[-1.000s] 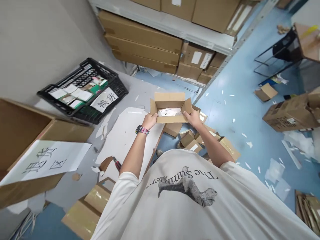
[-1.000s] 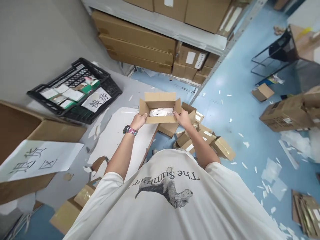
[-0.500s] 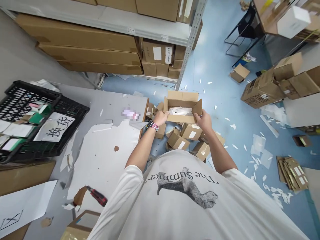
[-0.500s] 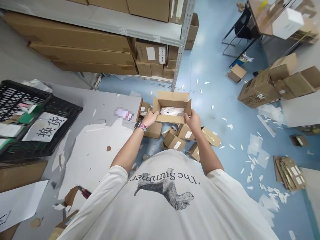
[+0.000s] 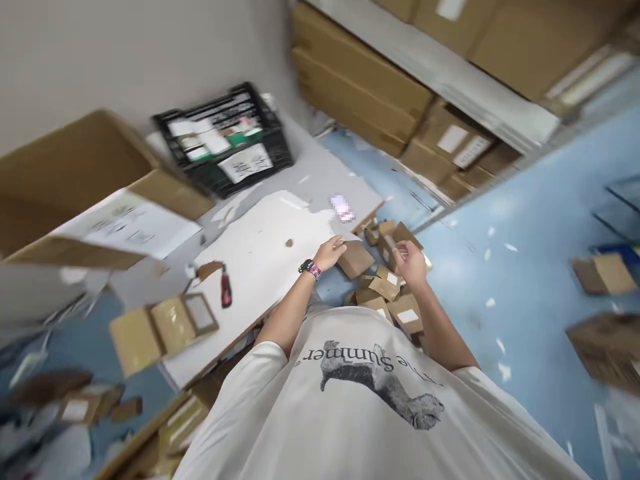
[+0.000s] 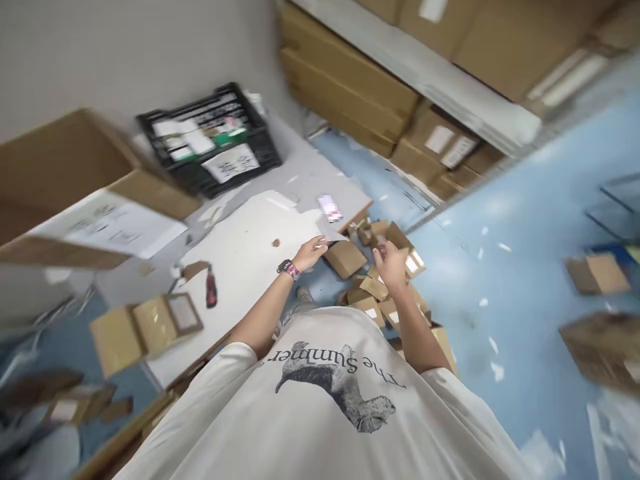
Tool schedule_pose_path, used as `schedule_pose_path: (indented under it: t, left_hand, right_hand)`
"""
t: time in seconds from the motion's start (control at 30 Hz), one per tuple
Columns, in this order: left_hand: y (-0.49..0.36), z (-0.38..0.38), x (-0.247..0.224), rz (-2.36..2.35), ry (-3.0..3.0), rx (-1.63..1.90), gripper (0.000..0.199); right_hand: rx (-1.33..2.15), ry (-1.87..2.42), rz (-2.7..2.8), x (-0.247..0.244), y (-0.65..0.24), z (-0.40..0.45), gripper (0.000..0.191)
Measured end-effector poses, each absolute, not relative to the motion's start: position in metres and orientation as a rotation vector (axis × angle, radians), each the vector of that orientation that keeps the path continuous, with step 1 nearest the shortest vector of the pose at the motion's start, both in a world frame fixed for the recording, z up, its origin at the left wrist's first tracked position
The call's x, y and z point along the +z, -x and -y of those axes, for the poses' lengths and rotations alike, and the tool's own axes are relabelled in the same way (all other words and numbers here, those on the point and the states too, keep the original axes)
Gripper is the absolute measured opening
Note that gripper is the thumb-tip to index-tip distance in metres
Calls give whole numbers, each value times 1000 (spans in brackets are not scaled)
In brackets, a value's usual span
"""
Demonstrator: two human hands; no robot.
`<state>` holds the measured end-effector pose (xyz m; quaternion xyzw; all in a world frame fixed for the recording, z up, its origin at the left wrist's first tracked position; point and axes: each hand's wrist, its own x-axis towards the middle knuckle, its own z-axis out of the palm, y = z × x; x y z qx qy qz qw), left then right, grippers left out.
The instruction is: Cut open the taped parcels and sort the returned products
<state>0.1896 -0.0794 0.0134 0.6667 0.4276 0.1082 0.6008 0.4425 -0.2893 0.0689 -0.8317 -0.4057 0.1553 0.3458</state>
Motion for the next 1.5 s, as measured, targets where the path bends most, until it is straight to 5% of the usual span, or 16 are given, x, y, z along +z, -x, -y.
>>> schedule_pose_path:
  t: [0.27,0.57,0.93,1.5]
  left_hand:
    - [55,87,17,-1687,-1224,793,52]
    - [246,139,-4,-2451,-1122,729,84]
    - [235,144,-31,-2656,-1076,399,73]
    - [177,74,-3,-2026,-1704,995,81]
  right_hand:
    - [819,1640,1815,75,-288,95,32]
    - [1074,1365,2109,64,-117,34,21]
    - [1123,1469,2190,58,-78,9,19]
    - [1203,1527,2050,54,-102,-8,20]
